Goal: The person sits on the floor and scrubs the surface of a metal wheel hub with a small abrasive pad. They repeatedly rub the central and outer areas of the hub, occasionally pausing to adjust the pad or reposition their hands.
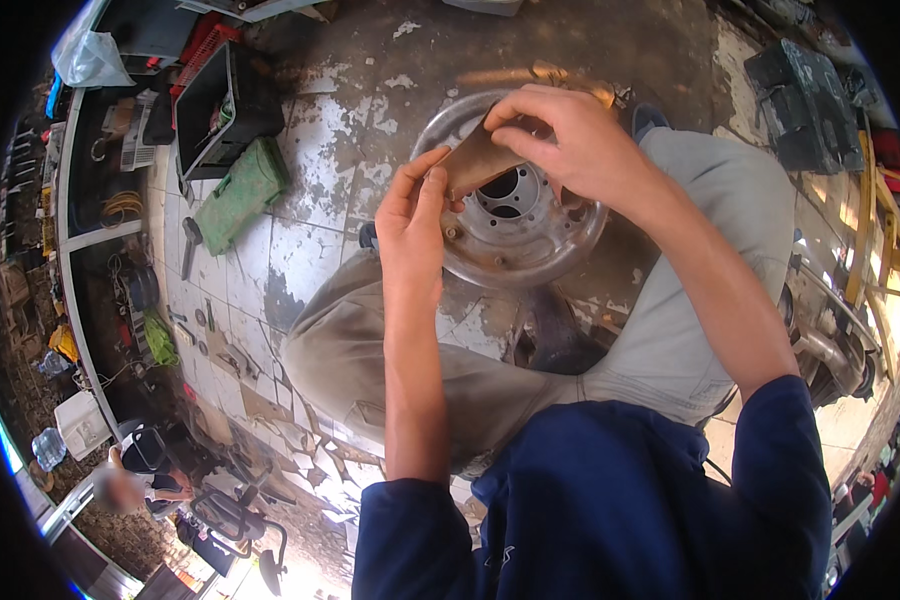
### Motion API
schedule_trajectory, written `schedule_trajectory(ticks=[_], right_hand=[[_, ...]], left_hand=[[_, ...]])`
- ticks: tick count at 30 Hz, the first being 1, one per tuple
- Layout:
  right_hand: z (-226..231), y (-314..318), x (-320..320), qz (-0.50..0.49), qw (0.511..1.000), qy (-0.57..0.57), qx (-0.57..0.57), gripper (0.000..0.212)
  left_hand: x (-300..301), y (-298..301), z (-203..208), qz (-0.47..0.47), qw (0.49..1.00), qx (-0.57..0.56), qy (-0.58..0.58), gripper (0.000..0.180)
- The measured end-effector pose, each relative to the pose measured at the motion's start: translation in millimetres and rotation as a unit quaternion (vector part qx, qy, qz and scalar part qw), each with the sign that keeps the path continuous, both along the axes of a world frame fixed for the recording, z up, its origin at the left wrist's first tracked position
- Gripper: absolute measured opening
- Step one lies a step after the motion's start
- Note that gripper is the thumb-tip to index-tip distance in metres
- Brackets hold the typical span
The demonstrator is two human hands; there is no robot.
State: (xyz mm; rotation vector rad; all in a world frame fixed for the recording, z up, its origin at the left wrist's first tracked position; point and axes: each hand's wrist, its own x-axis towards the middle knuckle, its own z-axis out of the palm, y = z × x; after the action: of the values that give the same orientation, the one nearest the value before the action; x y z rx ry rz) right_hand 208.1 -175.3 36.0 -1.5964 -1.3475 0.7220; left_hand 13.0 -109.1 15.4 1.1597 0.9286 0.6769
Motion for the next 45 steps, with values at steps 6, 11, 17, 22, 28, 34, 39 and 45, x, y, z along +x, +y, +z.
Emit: schedule_trajectory(ticks=[6, 11, 17, 22, 28, 34, 39, 45], right_hand=[[-5.2, 0.9, 4.2, -0.005, 0.999, 0.036, -0.021, 0.012], [-12.1, 4.1, 9.2, 0.017, 0.995, 0.100, 0.018, 0.014], [11.5, -2.8, 15.2, 0.052, 0.971, 0.194, -0.130, 0.016], [9.8, -3.3, 19.6, 0.073, 0.969, 0.191, -0.141, 0.016], [19.5, -7.4, 16.9, 0.067, 0.967, 0.182, -0.164, 0.016], [13.6, -9.4, 19.7, 0.113, 0.971, 0.182, -0.110, 0.016], [13.1, -11.3, 18.5, 0.146, 0.968, 0.171, -0.110, 0.014], [14.6, -9.5, 17.1, 0.136, 0.966, 0.166, -0.142, 0.008]], left_hand=[[-1.1, 0.3, -1.1, -0.001, 1.000, 0.002, 0.001, 0.025], [-3.9, 4.9, -3.7, 0.011, 1.000, -0.004, 0.001, 0.024], [-8.6, 6.7, -0.6, -0.016, 1.000, -0.004, 0.012, 0.023], [-12.8, 8.1, 0.5, -0.044, 0.999, -0.002, -0.005, 0.023], [-20.6, 7.3, 2.3, -0.102, 0.994, -0.001, -0.030, 0.025], [-21.7, 5.4, 1.9, -0.072, 0.997, -0.008, -0.012, 0.021], [-22.1, 6.9, 4.1, -0.060, 0.997, 0.014, 0.040, 0.020], [-17.9, 3.8, 11.2, -0.063, 0.995, 0.042, 0.069, 0.019]])
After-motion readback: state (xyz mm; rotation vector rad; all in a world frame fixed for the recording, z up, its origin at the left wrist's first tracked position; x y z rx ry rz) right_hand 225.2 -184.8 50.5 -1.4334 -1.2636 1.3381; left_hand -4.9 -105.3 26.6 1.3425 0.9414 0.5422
